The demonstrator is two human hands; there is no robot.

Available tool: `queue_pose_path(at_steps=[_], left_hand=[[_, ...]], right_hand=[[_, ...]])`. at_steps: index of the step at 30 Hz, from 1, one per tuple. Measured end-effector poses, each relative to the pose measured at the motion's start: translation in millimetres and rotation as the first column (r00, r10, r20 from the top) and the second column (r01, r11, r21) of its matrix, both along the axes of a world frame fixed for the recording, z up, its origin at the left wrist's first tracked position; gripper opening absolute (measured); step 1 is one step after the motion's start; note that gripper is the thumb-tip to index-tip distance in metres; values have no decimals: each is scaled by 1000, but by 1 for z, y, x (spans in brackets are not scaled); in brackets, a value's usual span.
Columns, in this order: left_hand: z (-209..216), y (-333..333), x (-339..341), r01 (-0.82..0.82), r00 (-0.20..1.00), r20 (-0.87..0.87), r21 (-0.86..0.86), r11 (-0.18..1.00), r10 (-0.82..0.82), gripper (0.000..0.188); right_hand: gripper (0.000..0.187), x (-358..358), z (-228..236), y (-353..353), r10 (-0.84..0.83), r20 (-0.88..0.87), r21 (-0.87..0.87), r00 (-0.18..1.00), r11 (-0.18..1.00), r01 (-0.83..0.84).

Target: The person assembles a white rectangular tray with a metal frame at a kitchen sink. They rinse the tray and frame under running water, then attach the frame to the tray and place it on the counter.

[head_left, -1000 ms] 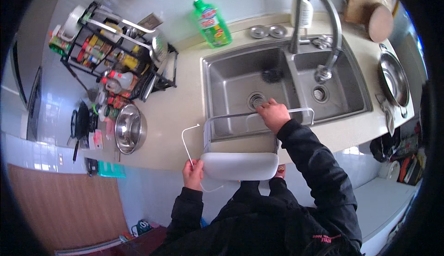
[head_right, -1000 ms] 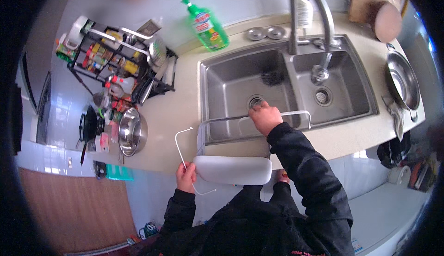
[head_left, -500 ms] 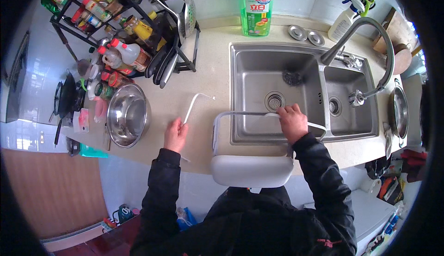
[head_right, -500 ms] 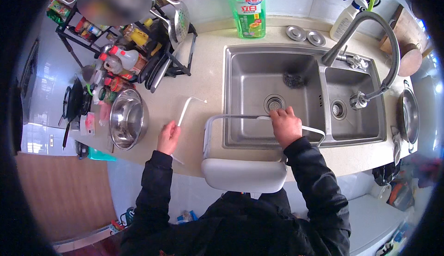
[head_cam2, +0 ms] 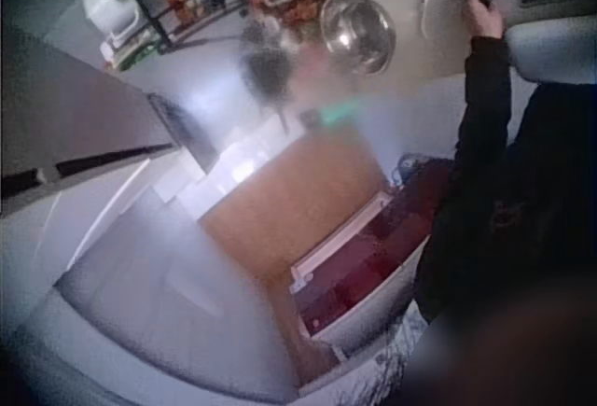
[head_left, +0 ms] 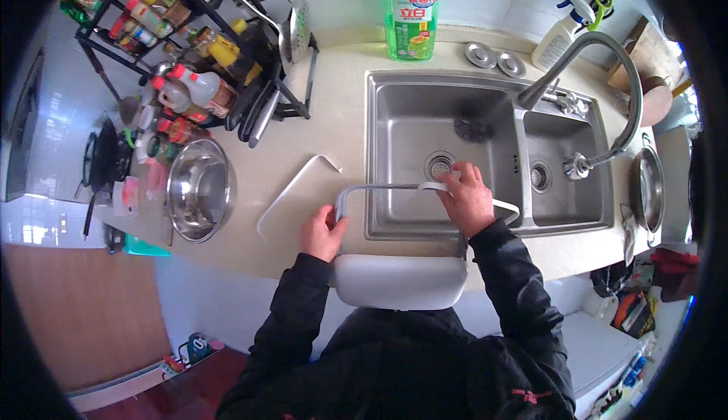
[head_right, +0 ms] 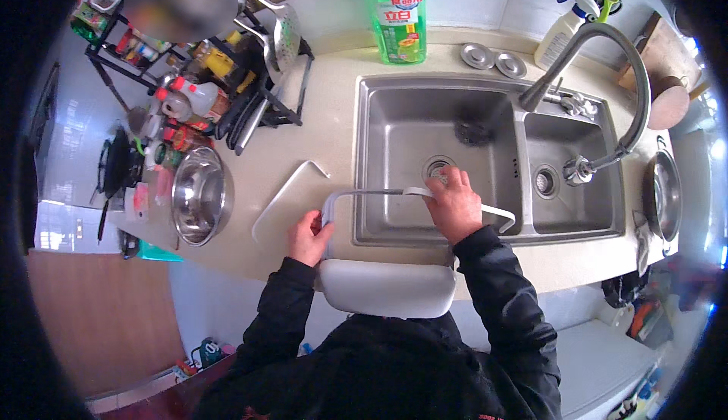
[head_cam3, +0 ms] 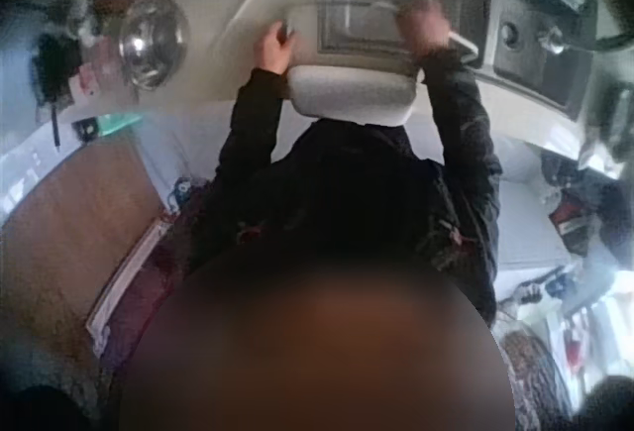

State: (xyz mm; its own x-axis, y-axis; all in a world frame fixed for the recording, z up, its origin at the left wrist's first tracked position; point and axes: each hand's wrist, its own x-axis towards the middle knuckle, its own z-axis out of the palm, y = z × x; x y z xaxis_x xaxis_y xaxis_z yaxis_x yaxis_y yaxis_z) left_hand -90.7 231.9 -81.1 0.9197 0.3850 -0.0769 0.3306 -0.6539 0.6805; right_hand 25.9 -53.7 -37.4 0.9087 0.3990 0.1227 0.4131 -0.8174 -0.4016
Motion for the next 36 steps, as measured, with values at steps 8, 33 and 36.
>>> queue_pose_path(at_steps=[8,33,36], left_hand=[[4,1,-1,-32,999,-2,-6,999,32,36],[14,21,2,59,984,-140,-318,946,-108,32],[16,19,2,51,986,-134,-320,946,-98,32]], right_hand=[[25,-1,44,40,391,-216,434,895,859,-270],[15,-21,-9,123,255,-94,46,962,967,-252],[16,-21,-8,124,270,-91,35,959,963,-268]])
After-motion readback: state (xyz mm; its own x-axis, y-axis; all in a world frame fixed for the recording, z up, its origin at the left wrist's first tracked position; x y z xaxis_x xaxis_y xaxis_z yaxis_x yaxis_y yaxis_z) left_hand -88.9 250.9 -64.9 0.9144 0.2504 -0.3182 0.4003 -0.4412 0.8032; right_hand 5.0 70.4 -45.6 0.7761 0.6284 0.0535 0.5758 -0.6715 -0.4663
